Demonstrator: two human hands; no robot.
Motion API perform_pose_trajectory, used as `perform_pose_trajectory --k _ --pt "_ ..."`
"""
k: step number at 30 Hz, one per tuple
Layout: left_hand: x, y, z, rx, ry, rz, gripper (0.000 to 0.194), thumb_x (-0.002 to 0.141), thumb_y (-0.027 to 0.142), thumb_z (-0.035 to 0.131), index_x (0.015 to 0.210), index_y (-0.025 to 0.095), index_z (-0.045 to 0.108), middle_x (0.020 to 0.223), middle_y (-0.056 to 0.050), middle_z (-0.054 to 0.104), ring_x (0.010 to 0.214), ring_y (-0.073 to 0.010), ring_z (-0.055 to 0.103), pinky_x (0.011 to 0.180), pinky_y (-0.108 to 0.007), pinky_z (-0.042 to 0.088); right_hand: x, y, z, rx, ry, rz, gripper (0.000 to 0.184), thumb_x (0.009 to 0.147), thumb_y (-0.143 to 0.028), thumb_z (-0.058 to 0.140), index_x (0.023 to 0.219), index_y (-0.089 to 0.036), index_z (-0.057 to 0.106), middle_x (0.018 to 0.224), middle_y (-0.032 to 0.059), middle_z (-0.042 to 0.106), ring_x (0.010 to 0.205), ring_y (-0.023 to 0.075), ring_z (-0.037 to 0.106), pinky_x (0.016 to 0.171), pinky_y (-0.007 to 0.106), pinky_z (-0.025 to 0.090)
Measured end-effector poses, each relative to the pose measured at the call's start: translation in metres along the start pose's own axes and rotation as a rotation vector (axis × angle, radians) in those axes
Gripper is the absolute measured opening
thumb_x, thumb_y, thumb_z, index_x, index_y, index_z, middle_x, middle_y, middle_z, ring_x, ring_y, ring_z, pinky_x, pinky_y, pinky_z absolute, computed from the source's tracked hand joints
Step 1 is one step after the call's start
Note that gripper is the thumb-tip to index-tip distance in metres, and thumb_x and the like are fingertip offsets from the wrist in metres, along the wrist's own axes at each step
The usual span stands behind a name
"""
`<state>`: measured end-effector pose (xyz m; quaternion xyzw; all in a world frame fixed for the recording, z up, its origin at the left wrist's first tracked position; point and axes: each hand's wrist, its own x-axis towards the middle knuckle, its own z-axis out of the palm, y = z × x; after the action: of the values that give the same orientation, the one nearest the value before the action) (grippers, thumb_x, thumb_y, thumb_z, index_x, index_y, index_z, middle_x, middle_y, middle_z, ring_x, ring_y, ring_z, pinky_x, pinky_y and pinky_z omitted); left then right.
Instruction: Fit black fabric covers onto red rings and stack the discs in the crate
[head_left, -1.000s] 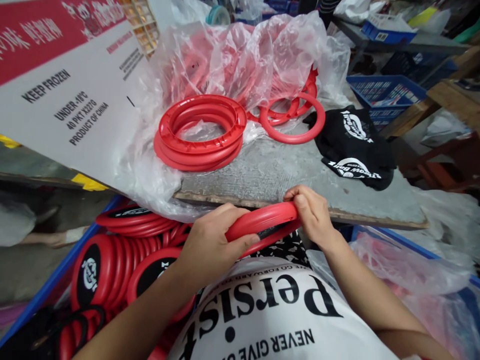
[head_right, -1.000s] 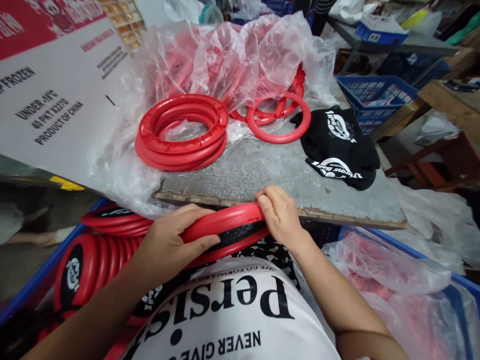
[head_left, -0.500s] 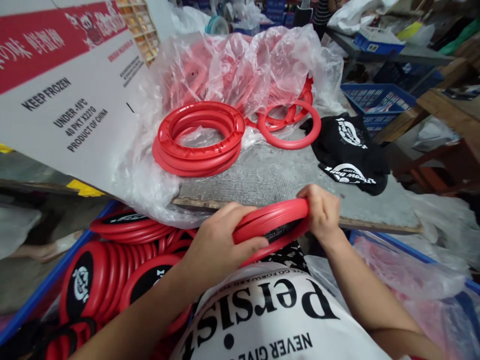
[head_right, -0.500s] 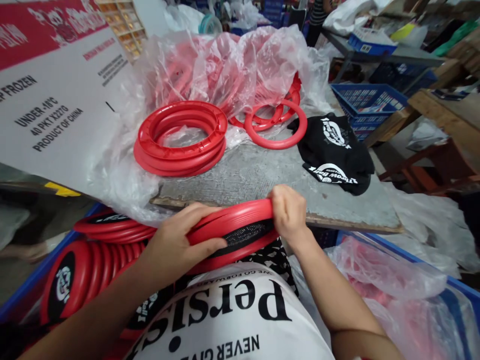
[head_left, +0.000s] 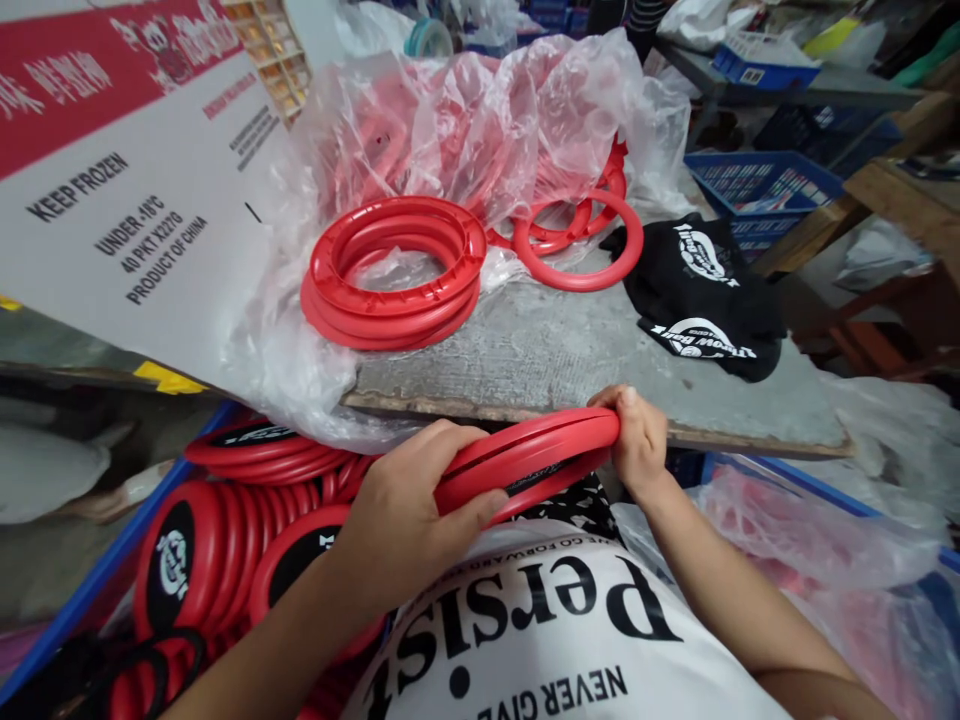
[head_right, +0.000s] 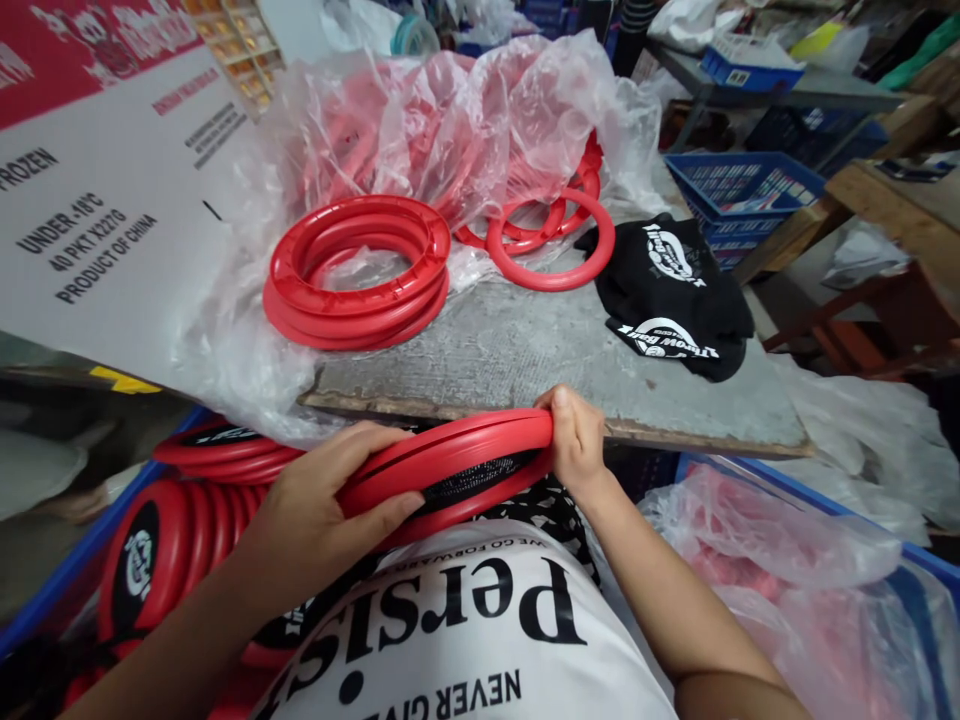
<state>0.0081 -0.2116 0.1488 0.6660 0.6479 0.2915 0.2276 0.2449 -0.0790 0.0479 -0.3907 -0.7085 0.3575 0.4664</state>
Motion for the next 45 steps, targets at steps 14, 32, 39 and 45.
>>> perform_pose_trajectory --k 14,32,39,45 --pt "0.002 0.011 0.006 0.112 -0.089 0.091 0.024 0.096 0.042 0.058 0.106 0.022 0.067 0.089 0.000 0.067 0.080 -0.0172 0.063 0.070 -0.030 0.049 -0.011 -0.014 0.007 -0.130 -0.031 -0.264 0.035 0.105 -0.022 0.035 0.078 -0.020 0.057 0.071 0.0040 0.059 0.066 0.0169 0.056 0.065 0.033 0.042" --pt "0.023 0.020 0.025 0.177 -0.038 0.149 0.027 0.091 0.034 0.065 0.114 0.018 0.066 0.097 -0.005 0.069 0.090 -0.0242 0.066 0.078 -0.039 0.053 0.021 -0.062 0.008 -0.424 -0.271 -0.375 0.048 0.108 -0.048 0.031 0.072 -0.021 0.050 0.066 0.0022 0.052 0.063 0.0169 0.046 0.062 0.033 0.033" --pt "0.004 -0.018 0.025 -0.049 0.118 0.128 0.041 0.089 0.039 0.071 0.125 0.021 0.062 0.116 -0.005 0.071 0.106 -0.0209 0.068 0.093 -0.035 0.055 0.016 -0.017 -0.015 -0.204 -0.074 -0.102 0.049 0.108 -0.045 0.031 0.073 -0.021 0.054 0.067 0.0015 0.055 0.064 0.0158 0.052 0.065 0.032 0.037" --pt "-0.001 -0.015 0.019 -0.035 0.165 0.096 0.036 0.086 0.036 0.074 0.118 0.022 0.067 0.109 -0.002 0.073 0.099 -0.0191 0.070 0.092 -0.033 0.057 0.004 -0.003 -0.014 -0.098 -0.053 -0.005 0.050 0.108 -0.047 0.031 0.076 -0.020 0.059 0.071 0.0020 0.061 0.066 0.0167 0.056 0.066 0.032 0.041"
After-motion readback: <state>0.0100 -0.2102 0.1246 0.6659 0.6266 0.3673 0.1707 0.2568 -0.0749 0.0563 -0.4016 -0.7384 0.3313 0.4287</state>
